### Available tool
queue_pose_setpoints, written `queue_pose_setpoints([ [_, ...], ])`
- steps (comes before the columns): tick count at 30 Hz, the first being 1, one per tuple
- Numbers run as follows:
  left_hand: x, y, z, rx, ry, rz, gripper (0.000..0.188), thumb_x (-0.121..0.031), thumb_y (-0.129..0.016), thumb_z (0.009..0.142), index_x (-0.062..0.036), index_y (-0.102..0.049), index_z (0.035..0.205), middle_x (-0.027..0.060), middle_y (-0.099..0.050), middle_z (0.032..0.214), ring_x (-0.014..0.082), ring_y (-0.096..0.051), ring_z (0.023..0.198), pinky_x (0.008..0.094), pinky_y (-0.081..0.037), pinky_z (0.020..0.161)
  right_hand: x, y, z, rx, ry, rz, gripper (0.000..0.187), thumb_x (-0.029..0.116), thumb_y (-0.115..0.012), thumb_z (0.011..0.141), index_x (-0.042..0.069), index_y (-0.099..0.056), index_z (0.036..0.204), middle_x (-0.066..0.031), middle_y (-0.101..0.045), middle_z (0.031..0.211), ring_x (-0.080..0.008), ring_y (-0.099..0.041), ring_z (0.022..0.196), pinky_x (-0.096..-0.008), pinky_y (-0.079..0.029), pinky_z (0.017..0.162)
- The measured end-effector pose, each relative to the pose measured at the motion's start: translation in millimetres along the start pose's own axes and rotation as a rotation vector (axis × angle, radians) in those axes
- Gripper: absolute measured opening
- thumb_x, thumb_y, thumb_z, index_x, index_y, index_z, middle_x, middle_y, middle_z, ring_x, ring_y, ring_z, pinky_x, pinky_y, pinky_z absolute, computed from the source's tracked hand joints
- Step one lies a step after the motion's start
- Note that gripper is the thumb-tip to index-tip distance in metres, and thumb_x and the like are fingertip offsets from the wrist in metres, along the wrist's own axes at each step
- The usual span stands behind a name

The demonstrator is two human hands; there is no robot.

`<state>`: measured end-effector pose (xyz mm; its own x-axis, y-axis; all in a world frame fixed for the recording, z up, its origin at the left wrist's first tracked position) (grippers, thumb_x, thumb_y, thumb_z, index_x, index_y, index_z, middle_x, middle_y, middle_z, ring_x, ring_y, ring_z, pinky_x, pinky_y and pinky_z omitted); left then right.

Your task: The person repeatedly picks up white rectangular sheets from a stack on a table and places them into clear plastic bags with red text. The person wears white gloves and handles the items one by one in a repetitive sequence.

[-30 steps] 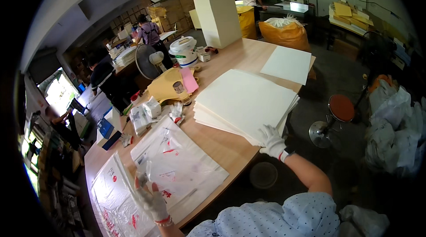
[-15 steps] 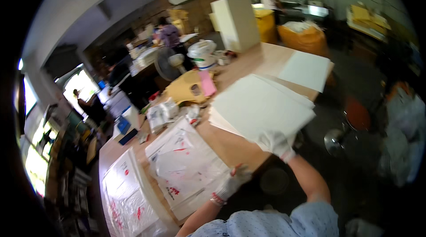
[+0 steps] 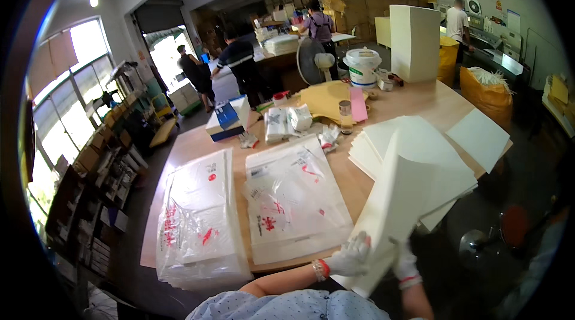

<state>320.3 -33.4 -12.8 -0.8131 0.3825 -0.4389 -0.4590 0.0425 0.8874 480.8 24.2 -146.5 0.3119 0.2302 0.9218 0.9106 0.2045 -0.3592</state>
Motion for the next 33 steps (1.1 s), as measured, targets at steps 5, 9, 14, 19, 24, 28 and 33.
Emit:
queue_pose_setpoints([
  [5, -1.5, -2.4, -30.1, 0.332, 0.196, -0.447, 0.069, -0.040, -0.069, 0.073, -0.0032, -0.043, 0.125, 0.0189, -0.046, 0.124, 0.0326, -0.040, 0.120, 0.0371, -0.034, 0.099, 14.6, -35.0, 3.7, -0.274, 0.112, -0.359, 0.023, 0.006, -0.060, 0.076, -0.001, -0.062, 0.098, -0.0070, -0.066, 0.084, -0.0140, -0.061, 0.074, -0.0278, -0.050, 0.066],
  [9, 75.1, 187.3, -69.0, -0.723, 0.242, 0.273, 0.067, -0.026, -0.072, 0.075, 0.0014, -0.041, 0.128, 0.0173, -0.050, 0.122, 0.0277, -0.052, 0.103, 0.0326, -0.042, 0.088, 69.3, -50.1, -27.1, -0.195, 0.246, -0.505, 0.024, 0.003, -0.060, 0.074, -0.003, -0.061, 0.097, -0.0092, -0.066, 0.084, -0.0133, -0.061, 0.072, -0.0270, -0.050, 0.064],
  [14, 190.4, 191.6, -34.2, -0.504, 0.435, -1.093, 0.056, -0.016, -0.064, 0.083, 0.0010, -0.039, 0.131, 0.0126, -0.053, 0.120, 0.0194, -0.057, 0.099, 0.0276, -0.046, 0.084, 137.5, -73.8, -63.2, -0.183, 0.462, -0.699, 0.025, 0.000, -0.058, 0.071, -0.001, -0.062, 0.096, -0.0111, -0.066, 0.085, -0.0150, -0.063, 0.072, -0.0292, -0.050, 0.062],
  [19, 210.1, 167.5, -1.2, -0.446, 0.197, -1.798, 0.043, 0.001, -0.046, 0.087, -0.0012, -0.040, 0.129, 0.0096, -0.054, 0.119, 0.0162, -0.059, 0.098, 0.0302, -0.050, 0.086, 159.7, -77.3, -83.8, -0.118, 0.608, -0.923, 0.026, 0.005, -0.059, 0.075, 0.000, -0.063, 0.100, -0.0183, -0.066, 0.095, -0.0238, -0.066, 0.079, -0.0306, -0.051, 0.067],
  [24, 309.8, 130.8, -1.4, -0.408, 0.396, -1.721, 0.048, 0.008, -0.040, 0.084, -0.0010, -0.037, 0.131, 0.0096, -0.054, 0.121, 0.0130, -0.062, 0.084, 0.0248, -0.054, 0.074, 99.8, -142.2, -53.4, 0.332, 0.545, -1.637, 0.017, 0.018, -0.053, 0.081, 0.010, -0.060, 0.094, -0.0139, -0.063, 0.093, -0.0309, -0.063, 0.072, -0.0405, -0.050, 0.056],
  [28, 150.3, 170.1, 26.4, -0.221, 0.210, -0.777, 0.038, 0.000, -0.052, 0.081, -0.0034, -0.053, 0.119, 0.0059, -0.068, 0.097, 0.0139, -0.063, 0.079, 0.0261, -0.050, 0.070, 65.2, -141.9, -3.7, 0.469, 0.096, -1.846, 0.024, 0.027, -0.054, 0.078, 0.011, -0.063, 0.094, -0.0162, -0.063, 0.092, -0.0349, -0.062, 0.077, -0.0463, -0.049, 0.066],
  [33, 54.7, 112.0, 46.0, -0.068, 0.041, -0.220, 0.049, -0.019, -0.058, 0.078, -0.0107, -0.047, 0.125, 0.0146, -0.063, 0.086, 0.0322, -0.061, 0.078, 0.0400, -0.048, 0.071, 62.2, -173.3, 59.7, 0.331, 0.200, -1.394, 0.041, 0.035, -0.058, 0.078, 0.007, -0.055, 0.108, -0.0164, -0.061, 0.101, -0.0325, -0.059, 0.094, -0.0412, -0.047, 0.080],
])
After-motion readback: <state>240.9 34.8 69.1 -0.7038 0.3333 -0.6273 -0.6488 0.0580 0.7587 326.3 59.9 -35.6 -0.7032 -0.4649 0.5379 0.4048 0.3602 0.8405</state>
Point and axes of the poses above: each hand's wrist, its own z-axis towards the middle knuckle, its own y-axis out of the back of the hand, x = y × z, the point moved 10 cm from there along z, towards the middle knuckle
